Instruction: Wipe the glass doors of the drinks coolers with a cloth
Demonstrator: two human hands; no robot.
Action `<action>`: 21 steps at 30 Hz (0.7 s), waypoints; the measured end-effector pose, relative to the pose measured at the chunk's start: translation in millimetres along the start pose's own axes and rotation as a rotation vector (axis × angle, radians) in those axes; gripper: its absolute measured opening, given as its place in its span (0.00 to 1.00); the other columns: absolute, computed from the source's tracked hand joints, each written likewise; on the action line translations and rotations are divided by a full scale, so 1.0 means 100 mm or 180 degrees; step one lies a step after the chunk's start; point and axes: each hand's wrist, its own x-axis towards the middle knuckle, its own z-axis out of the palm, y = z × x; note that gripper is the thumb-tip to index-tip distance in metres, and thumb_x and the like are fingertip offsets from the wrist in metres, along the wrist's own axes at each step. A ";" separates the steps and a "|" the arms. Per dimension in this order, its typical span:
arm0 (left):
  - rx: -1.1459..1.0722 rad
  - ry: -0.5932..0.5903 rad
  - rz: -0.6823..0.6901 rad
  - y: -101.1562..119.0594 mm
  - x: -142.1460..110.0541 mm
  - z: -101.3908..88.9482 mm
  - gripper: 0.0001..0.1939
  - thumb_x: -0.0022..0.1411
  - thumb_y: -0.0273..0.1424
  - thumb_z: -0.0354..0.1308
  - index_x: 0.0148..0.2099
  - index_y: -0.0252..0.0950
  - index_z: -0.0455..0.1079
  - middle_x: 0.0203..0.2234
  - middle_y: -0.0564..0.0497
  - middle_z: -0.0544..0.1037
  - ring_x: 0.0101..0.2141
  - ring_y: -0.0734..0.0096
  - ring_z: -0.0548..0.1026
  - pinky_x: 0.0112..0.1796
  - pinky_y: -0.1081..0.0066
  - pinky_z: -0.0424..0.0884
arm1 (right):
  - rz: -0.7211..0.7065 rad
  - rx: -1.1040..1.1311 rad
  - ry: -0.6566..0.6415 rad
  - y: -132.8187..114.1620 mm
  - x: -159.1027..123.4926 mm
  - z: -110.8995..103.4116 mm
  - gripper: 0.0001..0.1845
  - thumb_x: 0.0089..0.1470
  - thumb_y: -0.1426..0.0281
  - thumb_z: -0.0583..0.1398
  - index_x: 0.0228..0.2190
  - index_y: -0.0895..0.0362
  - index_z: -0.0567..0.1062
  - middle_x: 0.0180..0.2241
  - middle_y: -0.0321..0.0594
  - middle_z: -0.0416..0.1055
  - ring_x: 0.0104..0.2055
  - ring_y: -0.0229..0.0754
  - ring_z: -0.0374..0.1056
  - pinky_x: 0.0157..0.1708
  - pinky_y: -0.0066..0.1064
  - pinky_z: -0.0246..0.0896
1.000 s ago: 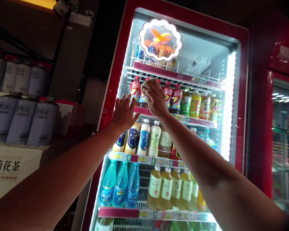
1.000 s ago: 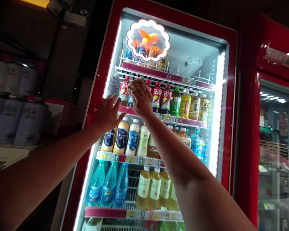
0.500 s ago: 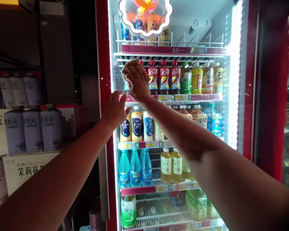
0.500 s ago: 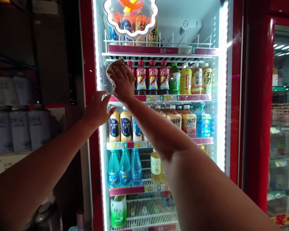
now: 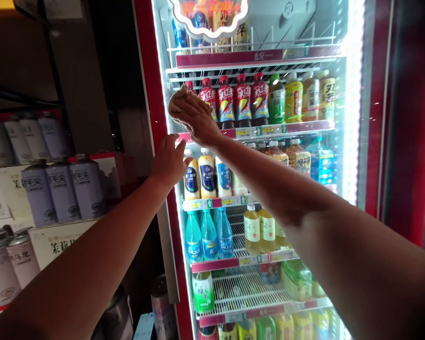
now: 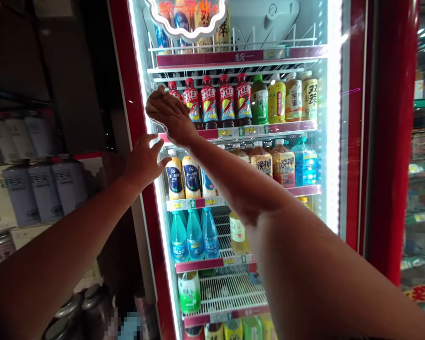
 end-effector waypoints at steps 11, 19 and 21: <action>-0.0586 0.0469 -0.0284 -0.07 -0.03 0.06 0.42 0.61 0.51 0.62 0.68 0.35 0.53 0.62 0.32 0.64 0.63 0.42 0.64 0.63 0.46 0.62 | -0.0121 -0.0106 -0.0176 -0.22 -0.36 0.10 0.27 0.68 0.65 0.50 0.65 0.38 0.64 0.71 0.22 0.54 0.77 0.43 0.40 0.76 0.48 0.35; -0.0537 0.0244 -0.0365 -0.12 -0.03 0.06 0.52 0.61 0.51 0.61 0.75 0.34 0.42 0.67 0.32 0.60 0.67 0.40 0.58 0.67 0.45 0.55 | 0.0470 0.0057 0.0317 -0.05 -0.44 0.04 0.26 0.70 0.61 0.47 0.65 0.42 0.66 0.71 0.25 0.56 0.77 0.45 0.36 0.76 0.52 0.32; -0.0435 0.0159 -0.0276 -0.12 -0.02 0.07 0.48 0.62 0.52 0.59 0.75 0.36 0.46 0.68 0.34 0.60 0.68 0.41 0.57 0.68 0.45 0.53 | 0.0377 0.0075 0.0284 -0.02 -0.52 0.01 0.25 0.70 0.61 0.47 0.65 0.41 0.66 0.71 0.24 0.57 0.77 0.45 0.38 0.76 0.53 0.32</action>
